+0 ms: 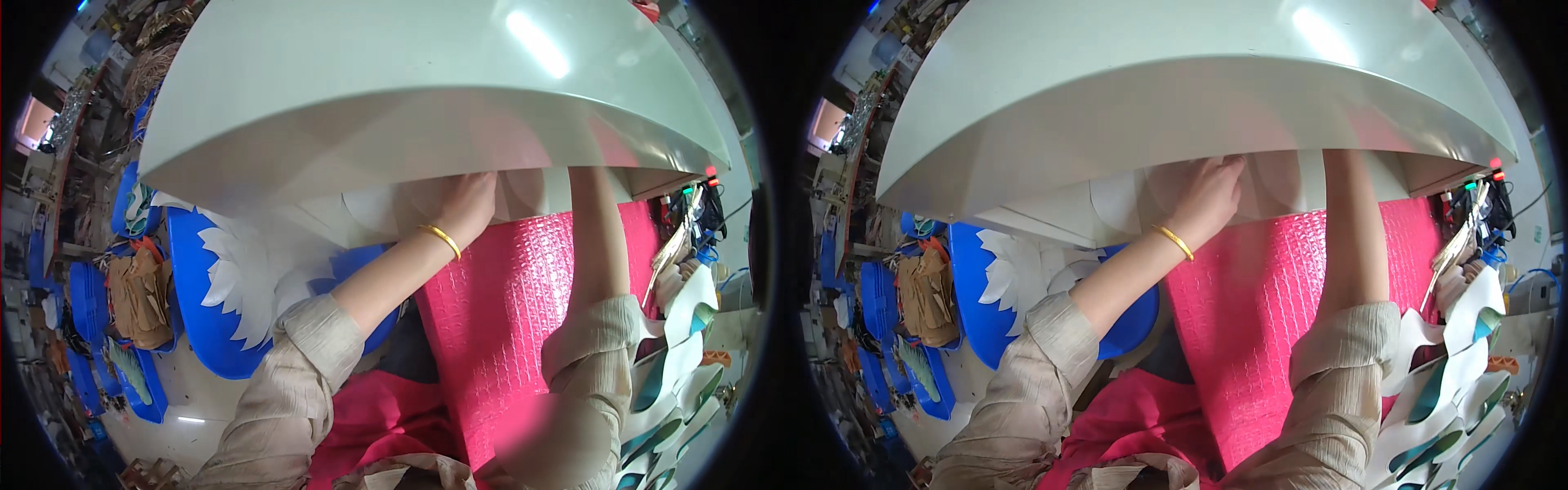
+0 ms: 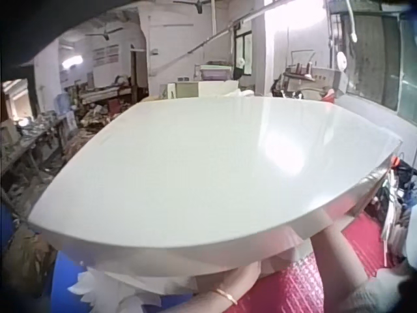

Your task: The person assembles shoe components by hand, fitting a green insole into a white shoe upper and pressing the edges to secure them. They handle multiple shoe parts, including white uppers and green insoles, and organize them on a pink textured work surface. The person also sorts white foam pieces from a blue bin and places them into a white storage compartment.

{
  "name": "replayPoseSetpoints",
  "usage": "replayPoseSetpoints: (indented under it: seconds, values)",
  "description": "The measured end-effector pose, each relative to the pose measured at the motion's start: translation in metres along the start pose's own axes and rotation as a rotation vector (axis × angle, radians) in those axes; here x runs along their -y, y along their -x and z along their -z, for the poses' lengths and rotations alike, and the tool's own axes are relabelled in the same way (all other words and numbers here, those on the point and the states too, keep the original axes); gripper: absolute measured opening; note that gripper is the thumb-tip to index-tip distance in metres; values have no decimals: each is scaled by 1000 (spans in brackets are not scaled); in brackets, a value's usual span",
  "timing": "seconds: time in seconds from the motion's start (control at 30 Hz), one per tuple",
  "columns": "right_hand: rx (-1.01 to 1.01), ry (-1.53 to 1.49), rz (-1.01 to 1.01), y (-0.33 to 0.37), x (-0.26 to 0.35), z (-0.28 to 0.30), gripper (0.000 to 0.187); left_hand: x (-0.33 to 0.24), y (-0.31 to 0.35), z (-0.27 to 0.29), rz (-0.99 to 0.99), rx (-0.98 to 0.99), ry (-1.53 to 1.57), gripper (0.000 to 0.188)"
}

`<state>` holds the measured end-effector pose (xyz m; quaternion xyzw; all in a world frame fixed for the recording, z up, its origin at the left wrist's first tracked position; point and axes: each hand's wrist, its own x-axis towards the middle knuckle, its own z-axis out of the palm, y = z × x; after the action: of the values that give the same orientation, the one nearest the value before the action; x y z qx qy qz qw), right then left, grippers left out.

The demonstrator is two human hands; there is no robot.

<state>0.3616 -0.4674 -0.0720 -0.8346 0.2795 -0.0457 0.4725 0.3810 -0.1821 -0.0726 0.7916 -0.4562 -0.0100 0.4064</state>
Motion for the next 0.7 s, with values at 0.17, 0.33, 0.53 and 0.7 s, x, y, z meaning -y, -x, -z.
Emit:
replayPoseSetpoints:
  seconds: [0.17, 0.33, 0.53, 0.7]
  values:
    - [-178, 325, 140, 1, -1, -12, 19, 0, 1, -6, -21, -57, 70, 28]
    - [-344, 643, 302, -1, 18, -29, 22, -10, 8, 14, -141, -181, 63, 22]
    - [-599, 1065, 760, 7, 25, -8, 24, -25, 105, 64, -301, -148, 329, 24]
    - [-606, 1196, 867, 46, 34, 1, 34, 71, 255, 149, 38, -192, 171, 23]
